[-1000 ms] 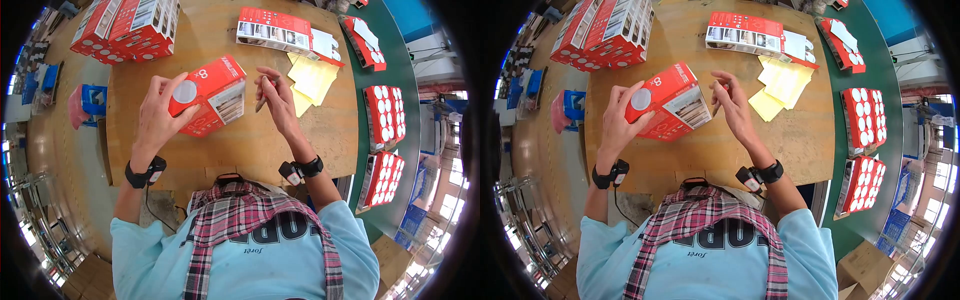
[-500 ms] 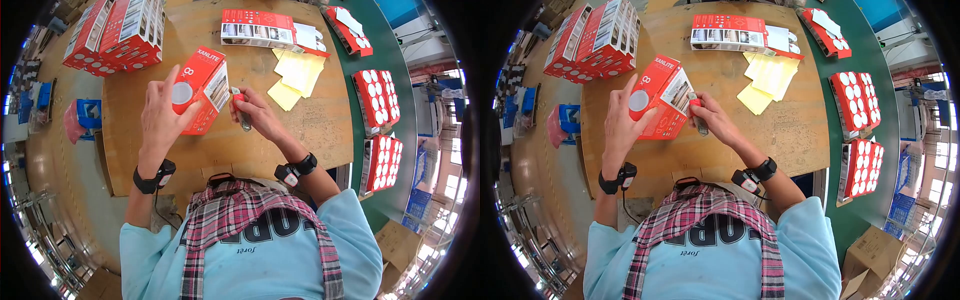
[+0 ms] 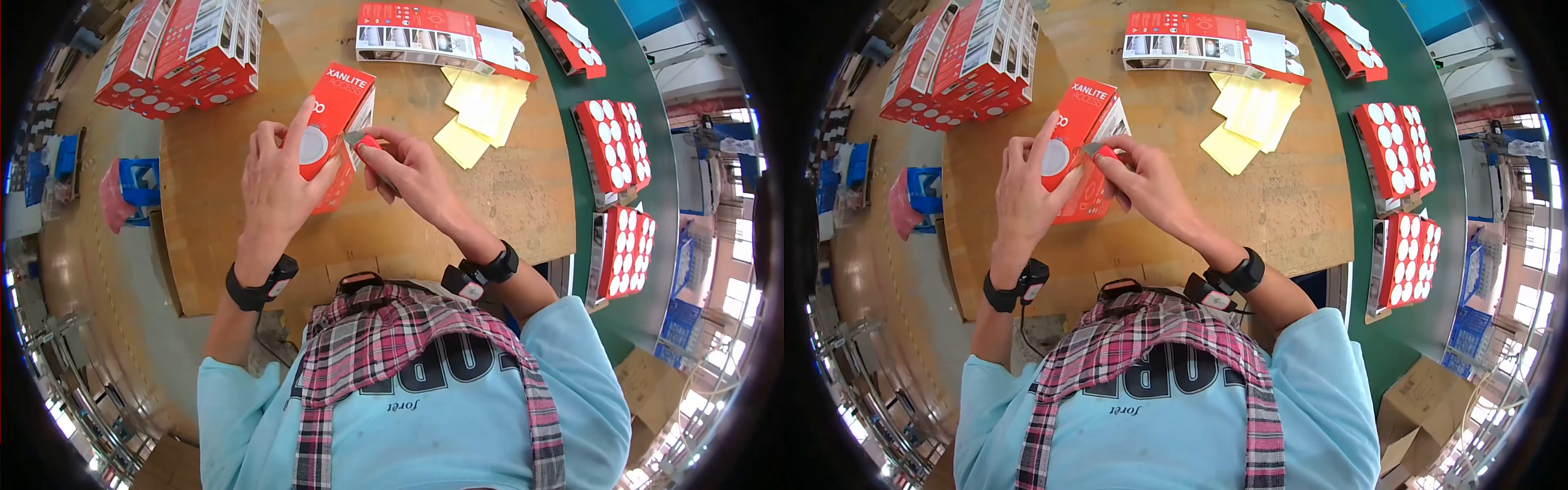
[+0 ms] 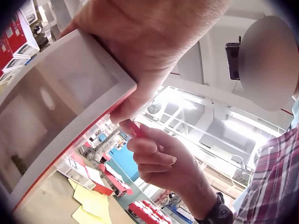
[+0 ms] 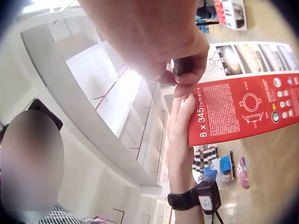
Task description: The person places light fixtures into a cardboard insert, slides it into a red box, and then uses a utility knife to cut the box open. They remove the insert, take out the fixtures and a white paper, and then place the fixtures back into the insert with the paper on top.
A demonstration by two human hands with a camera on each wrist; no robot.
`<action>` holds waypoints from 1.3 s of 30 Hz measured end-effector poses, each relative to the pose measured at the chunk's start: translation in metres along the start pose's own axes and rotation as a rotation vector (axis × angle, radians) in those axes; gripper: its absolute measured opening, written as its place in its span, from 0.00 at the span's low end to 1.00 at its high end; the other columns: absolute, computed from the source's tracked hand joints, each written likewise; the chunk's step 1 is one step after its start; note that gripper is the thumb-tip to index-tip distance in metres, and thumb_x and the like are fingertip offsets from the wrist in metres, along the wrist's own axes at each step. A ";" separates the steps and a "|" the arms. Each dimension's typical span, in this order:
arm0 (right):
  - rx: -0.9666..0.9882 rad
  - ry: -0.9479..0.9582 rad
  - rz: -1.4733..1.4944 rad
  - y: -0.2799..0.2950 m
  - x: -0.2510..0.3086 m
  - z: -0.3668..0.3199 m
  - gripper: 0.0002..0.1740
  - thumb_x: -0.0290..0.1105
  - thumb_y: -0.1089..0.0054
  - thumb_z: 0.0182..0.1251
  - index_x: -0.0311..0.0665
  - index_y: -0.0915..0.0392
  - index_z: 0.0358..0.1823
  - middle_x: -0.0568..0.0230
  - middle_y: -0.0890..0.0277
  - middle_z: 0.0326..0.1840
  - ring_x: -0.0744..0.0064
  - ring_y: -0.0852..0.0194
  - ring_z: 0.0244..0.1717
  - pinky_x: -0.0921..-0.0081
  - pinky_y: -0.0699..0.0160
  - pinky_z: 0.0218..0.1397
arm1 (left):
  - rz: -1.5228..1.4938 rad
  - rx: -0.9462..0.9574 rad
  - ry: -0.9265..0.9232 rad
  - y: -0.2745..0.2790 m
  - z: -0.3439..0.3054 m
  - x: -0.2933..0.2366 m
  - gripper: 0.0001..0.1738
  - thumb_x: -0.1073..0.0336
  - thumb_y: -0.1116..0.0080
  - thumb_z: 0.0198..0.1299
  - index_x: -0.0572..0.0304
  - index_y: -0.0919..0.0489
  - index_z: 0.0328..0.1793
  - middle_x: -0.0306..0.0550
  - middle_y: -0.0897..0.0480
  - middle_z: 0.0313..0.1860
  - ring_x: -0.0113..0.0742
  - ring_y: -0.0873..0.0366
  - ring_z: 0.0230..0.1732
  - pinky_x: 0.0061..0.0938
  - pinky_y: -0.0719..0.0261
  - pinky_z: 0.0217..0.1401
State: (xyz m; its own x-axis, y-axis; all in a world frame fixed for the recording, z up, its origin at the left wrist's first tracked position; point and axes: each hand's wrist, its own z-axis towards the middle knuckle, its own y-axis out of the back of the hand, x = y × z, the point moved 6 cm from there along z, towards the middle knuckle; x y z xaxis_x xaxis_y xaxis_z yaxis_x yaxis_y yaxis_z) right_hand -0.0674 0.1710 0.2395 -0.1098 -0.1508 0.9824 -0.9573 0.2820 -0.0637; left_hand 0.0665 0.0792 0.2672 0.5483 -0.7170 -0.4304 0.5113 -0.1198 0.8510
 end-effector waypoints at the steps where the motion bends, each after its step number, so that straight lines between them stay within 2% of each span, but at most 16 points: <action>1: -0.008 0.008 -0.012 0.000 0.000 0.001 0.16 0.35 0.49 0.71 0.31 0.26 0.52 0.70 0.28 0.19 0.87 0.37 0.16 0.85 0.40 0.18 | 0.000 -0.007 0.004 0.000 -0.001 -0.001 0.41 0.53 0.33 0.51 0.42 0.36 0.73 0.47 0.33 0.43 0.44 0.30 0.47 0.38 0.27 0.47; 6: -0.028 0.038 -0.050 0.000 0.001 0.001 0.17 0.36 0.51 0.73 0.33 0.27 0.54 0.72 0.28 0.20 0.89 0.42 0.16 0.87 0.45 0.17 | 0.013 -0.029 0.000 -0.001 -0.003 -0.002 0.41 0.52 0.33 0.51 0.43 0.36 0.73 0.48 0.33 0.42 0.44 0.30 0.46 0.38 0.27 0.46; 9: -0.047 0.050 -0.058 0.000 0.000 -0.001 0.16 0.34 0.50 0.69 0.30 0.25 0.51 0.70 0.28 0.18 0.87 0.40 0.16 0.83 0.42 0.18 | 0.020 -0.037 -0.004 -0.001 -0.003 -0.002 0.41 0.51 0.33 0.51 0.43 0.36 0.73 0.48 0.33 0.42 0.44 0.30 0.46 0.38 0.27 0.46; 21: -0.070 0.062 -0.041 0.001 0.001 -0.006 0.15 0.34 0.50 0.68 0.29 0.25 0.49 0.70 0.28 0.18 0.86 0.39 0.16 0.82 0.42 0.18 | 0.034 -0.016 0.016 -0.002 -0.009 -0.006 0.43 0.50 0.33 0.51 0.43 0.37 0.74 0.48 0.34 0.44 0.45 0.31 0.47 0.39 0.27 0.47; 24: -0.048 0.048 -0.086 0.001 -0.001 -0.006 0.17 0.35 0.51 0.72 0.30 0.27 0.53 0.71 0.28 0.20 0.89 0.42 0.15 0.87 0.46 0.17 | 0.034 -0.019 0.013 -0.004 -0.009 -0.005 0.43 0.50 0.32 0.51 0.43 0.37 0.74 0.48 0.34 0.44 0.45 0.31 0.48 0.40 0.28 0.48; 27: -0.054 0.053 -0.067 0.000 -0.002 -0.007 0.17 0.35 0.51 0.72 0.30 0.27 0.53 0.71 0.28 0.20 0.88 0.42 0.15 0.87 0.46 0.17 | 0.026 -0.012 0.021 -0.004 -0.010 -0.005 0.43 0.51 0.32 0.51 0.42 0.38 0.74 0.48 0.34 0.45 0.45 0.31 0.49 0.40 0.28 0.49; 30: -0.079 0.047 -0.040 0.002 -0.001 -0.007 0.16 0.34 0.50 0.68 0.29 0.25 0.49 0.71 0.28 0.18 0.86 0.40 0.16 0.82 0.42 0.18 | 0.030 -0.005 0.030 -0.004 -0.010 -0.006 0.43 0.51 0.33 0.51 0.42 0.38 0.74 0.48 0.34 0.45 0.45 0.32 0.50 0.40 0.28 0.49; 39: -0.098 0.031 -0.072 0.001 0.001 -0.009 0.16 0.34 0.51 0.67 0.28 0.25 0.48 0.69 0.28 0.18 0.85 0.39 0.15 0.82 0.42 0.18 | 0.059 0.020 0.046 -0.003 -0.013 -0.007 0.42 0.52 0.35 0.54 0.42 0.38 0.75 0.48 0.33 0.47 0.45 0.30 0.52 0.39 0.27 0.51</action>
State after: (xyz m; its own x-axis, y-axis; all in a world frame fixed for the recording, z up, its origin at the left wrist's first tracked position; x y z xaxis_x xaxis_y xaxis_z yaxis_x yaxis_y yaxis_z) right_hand -0.0657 0.1793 0.2420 -0.0322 -0.1453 0.9889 -0.9315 0.3631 0.0230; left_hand 0.0694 0.0932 0.2640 0.6070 -0.6909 -0.3928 0.4647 -0.0924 0.8806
